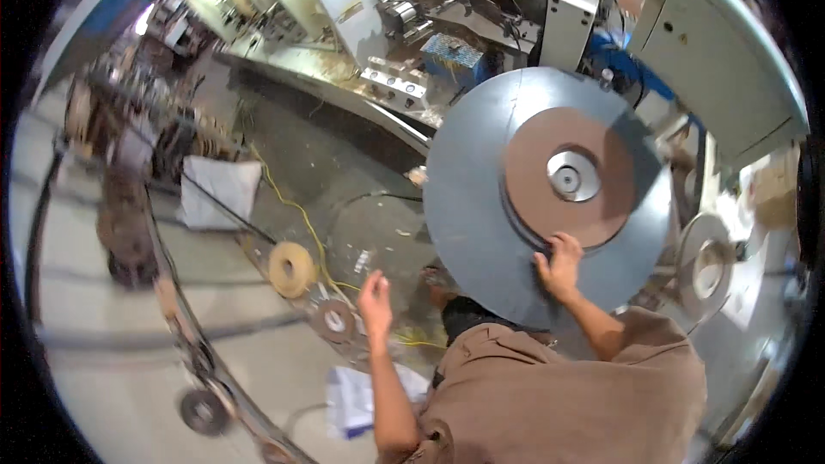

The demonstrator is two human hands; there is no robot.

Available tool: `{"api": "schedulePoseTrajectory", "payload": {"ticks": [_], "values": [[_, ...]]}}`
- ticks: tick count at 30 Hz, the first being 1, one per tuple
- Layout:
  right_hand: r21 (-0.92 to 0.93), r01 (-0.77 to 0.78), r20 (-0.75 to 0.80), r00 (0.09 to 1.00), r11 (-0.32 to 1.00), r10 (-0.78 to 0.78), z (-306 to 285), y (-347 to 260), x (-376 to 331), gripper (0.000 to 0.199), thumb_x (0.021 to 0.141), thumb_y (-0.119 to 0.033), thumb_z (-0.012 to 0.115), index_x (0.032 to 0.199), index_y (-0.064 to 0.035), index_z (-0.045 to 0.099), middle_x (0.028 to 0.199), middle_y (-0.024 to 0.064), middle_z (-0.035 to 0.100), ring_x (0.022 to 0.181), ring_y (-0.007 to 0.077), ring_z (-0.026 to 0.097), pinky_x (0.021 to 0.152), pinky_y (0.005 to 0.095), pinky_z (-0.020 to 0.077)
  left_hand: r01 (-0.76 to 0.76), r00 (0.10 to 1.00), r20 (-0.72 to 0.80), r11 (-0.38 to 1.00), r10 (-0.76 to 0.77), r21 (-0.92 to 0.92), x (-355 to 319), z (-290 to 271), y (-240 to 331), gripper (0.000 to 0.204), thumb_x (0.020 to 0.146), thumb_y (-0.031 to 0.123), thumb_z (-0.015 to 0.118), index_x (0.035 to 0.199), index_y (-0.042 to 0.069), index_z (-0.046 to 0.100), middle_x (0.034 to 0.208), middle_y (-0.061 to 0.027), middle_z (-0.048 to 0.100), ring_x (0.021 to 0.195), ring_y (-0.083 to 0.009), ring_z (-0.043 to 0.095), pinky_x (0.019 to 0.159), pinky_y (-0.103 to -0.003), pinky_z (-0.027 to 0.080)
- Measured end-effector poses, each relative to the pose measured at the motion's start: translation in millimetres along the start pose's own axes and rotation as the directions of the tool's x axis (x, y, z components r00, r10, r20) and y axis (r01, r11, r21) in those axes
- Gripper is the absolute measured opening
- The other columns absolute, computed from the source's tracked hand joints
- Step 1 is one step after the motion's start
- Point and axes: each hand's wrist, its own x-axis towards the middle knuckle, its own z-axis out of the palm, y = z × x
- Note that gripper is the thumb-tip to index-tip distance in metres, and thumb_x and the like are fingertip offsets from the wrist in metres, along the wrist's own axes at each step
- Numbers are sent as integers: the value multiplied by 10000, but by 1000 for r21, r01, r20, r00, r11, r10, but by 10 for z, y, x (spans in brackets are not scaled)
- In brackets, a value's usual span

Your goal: The person operates a woodworking machine, feeding rectangular wooden blocks through a blue conveyor belt. They periodically pause to refill a hopper with a white granular substance from a bag and adjust the machine's controls.

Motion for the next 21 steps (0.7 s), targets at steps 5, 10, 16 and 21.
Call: {"api": "schedulePoseTrajectory", "payload": {"ticks": [5, 10, 16, 21], "values": [[-165, -7, -5, 1000, 986, 6, 132, 81, -93, 548, 866, -337, 773, 1300, -102, 535, 1409, 127, 504, 1352, 390, 432, 1172, 560, 308, 192, 908, 365, 979, -204, 70, 853, -191, -603, 439, 1055, 308, 708, 1372, 5, 690, 1182, -99, 754, 1064, -191, 680, 974, -344, 530], [-237, -27, 12, 999, 971, 31, 93, 8, -60, 563, 877, -386, 761, 1307, -117, 519, 1416, 115, 484, 1350, 402, 412, 1162, 573, 312, 97, 848, 517, 993, -115, 62, 2034, -99, -531, 383, 1054, 224, 695, 1371, 8, 692, 1164, -140, 782, 1051, -206, 728, 966, -378, 569], [-311, -62, 0, 998, 948, 65, 195, -112, 35, 565, 881, -398, 761, 1310, -108, 536, 1428, 107, 511, 1357, 380, 452, 1165, 561, 340, -330, 619, 776, 937, 121, 117, 3515, 586, -4, 364, 1027, 285, 702, 1299, 46, 733, 1195, -197, 772, 1096, -338, 751, 971, -438, 573], [-359, -383, -183, 923, 851, 339, 353, -812, 230, 557, 918, -366, 734, 1351, -61, 563, 1471, 144, 547, 1431, 386, 468, 1204, 542, 324, -607, 460, 798, 793, 390, -38, 4822, 1564, 581, 370, 1023, 287, 694, 1316, 63, 719, 1211, -181, 768, 1086, -344, 753, 945, -432, 588]]}}
